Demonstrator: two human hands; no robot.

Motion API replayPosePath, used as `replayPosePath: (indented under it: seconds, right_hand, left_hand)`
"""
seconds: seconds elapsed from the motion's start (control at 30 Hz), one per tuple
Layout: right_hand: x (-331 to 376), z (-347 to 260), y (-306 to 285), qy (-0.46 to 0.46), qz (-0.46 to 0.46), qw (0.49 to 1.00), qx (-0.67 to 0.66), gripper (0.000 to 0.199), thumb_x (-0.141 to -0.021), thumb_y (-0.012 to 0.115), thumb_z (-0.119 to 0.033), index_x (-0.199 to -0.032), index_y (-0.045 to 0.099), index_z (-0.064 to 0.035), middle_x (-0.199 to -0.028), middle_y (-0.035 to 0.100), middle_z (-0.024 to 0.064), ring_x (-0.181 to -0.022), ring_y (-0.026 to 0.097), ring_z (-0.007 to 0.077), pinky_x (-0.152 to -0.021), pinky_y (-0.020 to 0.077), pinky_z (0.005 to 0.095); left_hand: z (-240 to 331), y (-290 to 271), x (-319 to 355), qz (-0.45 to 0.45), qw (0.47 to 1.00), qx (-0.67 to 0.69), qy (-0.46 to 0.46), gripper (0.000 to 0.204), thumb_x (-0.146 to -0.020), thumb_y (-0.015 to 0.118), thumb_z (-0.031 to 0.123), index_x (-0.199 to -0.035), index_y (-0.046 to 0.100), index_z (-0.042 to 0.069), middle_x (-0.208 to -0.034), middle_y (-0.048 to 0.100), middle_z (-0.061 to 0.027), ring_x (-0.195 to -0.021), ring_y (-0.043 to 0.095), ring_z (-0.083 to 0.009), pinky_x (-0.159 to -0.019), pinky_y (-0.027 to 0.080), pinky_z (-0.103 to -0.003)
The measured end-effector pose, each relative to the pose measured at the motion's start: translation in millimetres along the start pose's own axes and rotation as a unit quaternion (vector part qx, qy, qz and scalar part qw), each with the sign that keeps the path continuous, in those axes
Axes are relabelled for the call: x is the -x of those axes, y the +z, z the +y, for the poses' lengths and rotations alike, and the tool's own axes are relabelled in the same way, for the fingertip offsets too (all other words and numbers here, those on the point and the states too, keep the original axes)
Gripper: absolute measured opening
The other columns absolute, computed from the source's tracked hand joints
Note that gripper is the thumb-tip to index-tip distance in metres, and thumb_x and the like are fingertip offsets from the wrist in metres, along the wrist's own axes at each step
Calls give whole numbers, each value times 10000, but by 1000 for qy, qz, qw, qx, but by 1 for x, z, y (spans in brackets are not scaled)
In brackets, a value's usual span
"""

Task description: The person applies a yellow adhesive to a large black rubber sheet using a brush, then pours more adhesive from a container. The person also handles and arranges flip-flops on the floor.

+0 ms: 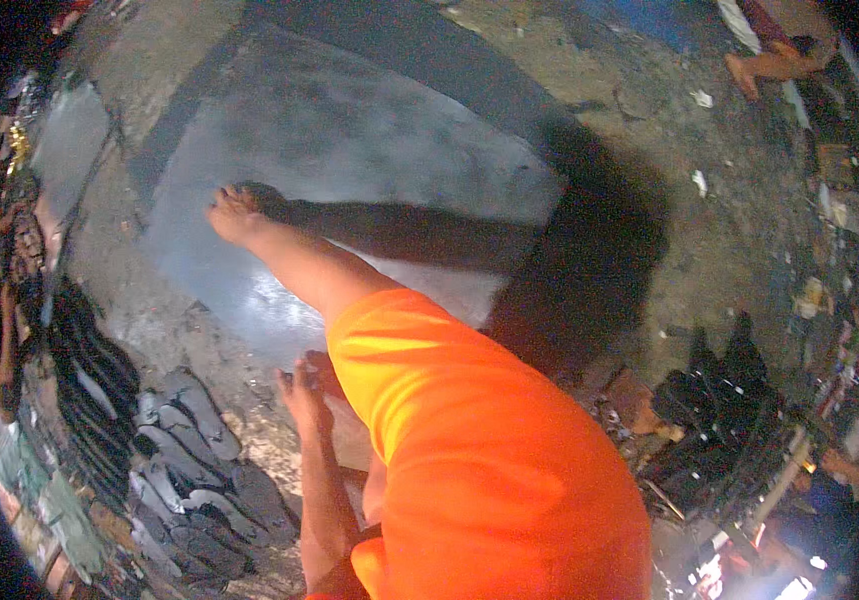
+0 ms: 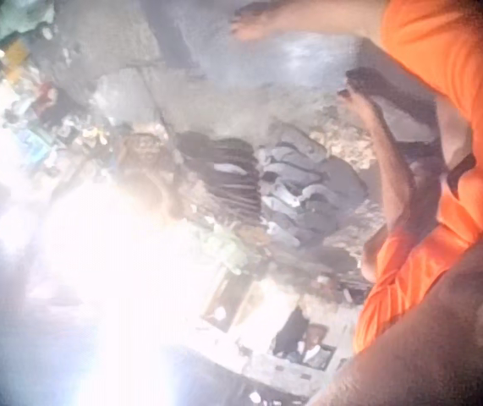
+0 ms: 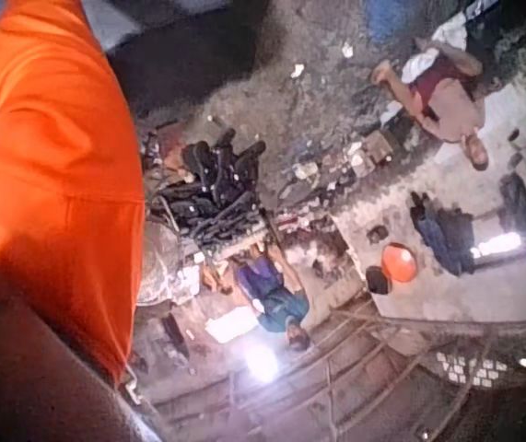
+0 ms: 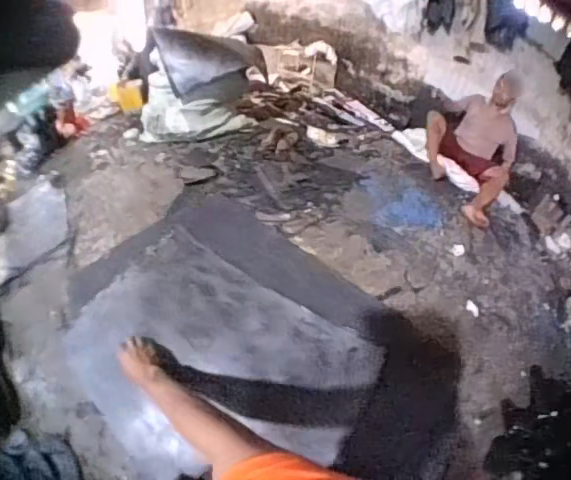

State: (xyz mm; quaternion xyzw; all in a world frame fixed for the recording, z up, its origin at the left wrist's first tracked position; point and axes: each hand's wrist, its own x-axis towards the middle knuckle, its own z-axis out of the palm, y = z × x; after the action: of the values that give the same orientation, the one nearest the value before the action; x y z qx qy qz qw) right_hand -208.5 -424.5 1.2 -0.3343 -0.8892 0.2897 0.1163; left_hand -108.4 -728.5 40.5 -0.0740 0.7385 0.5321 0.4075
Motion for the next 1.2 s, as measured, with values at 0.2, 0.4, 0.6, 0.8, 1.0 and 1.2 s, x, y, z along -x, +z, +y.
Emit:
replayPosePath:
  seconds: [0.2, 0.4, 0.6, 0.8, 1.0, 1.2]
  right_hand:
    - [-19, -12, 4, -33, -11, 998, 44, 266, -871, 507, -119, -1085, 641, -35, -1166, 591, 172, -1094, 571, 313, -905, 459, 447]
    - [-10, -18, -5, 49, -116, 992, -1, 324, -833, 590, -129, -1087, 567, 71, -954, 648, 231, -830, 657, 307, -720, 523, 408]
    - [73, 86, -71, -14, 58, 981, -184, 248, -893, 550, -170, -1067, 630, -12, -928, 669, 183, -745, 655, 300, -719, 518, 396]
    - [286, 243, -208, 207, 225, 952, 1, 183, -929, 505, -84, -1042, 634, -24, -950, 663, 148, -935, 621, 319, -822, 489, 411]
    - [331, 262, -211, 132, 248, 951, 128, 147, -871, 588, -81, -1002, 629, -27, -962, 640, 144, -954, 589, 339, -840, 466, 423]
    - [320, 277, -230, 200, 70, 955, 205, 112, -866, 559, -106, -938, 582, -23, -891, 618, 172, -873, 603, 382, -773, 487, 445]
  left_hand:
    - [27, -19, 4, -48, 998, -17, -37, 782, -922, 616, 262, -1481, 154, -31, -1418, 361, -174, -1225, 446, -267, -880, 501, -396]
    - [17, -24, 3, -74, 996, 12, -51, 653, -936, 595, 262, -1451, 262, 39, -1314, 477, -112, -1116, 522, -233, -858, 490, -396]
    - [6, -21, 0, -12, 1000, -4, -25, 561, -922, 618, 282, -1370, 382, 40, -1252, 513, -111, -1100, 522, -229, -850, 499, -384]
    - [-7, -5, -6, -43, 998, 33, -22, 458, -922, 621, 314, -1263, 430, 76, -1116, 532, -39, -964, 523, -154, -785, 495, -353]
    - [3, 9, -8, 27, 999, -10, -14, 498, -918, 613, 307, -1278, 404, 35, -1151, 545, -89, -959, 549, -198, -750, 472, -352]
    - [1, -3, -12, -22, 1000, -5, 17, 490, -900, 628, 285, -1274, 436, 31, -1228, 493, -134, -1046, 522, -243, -813, 490, -387]
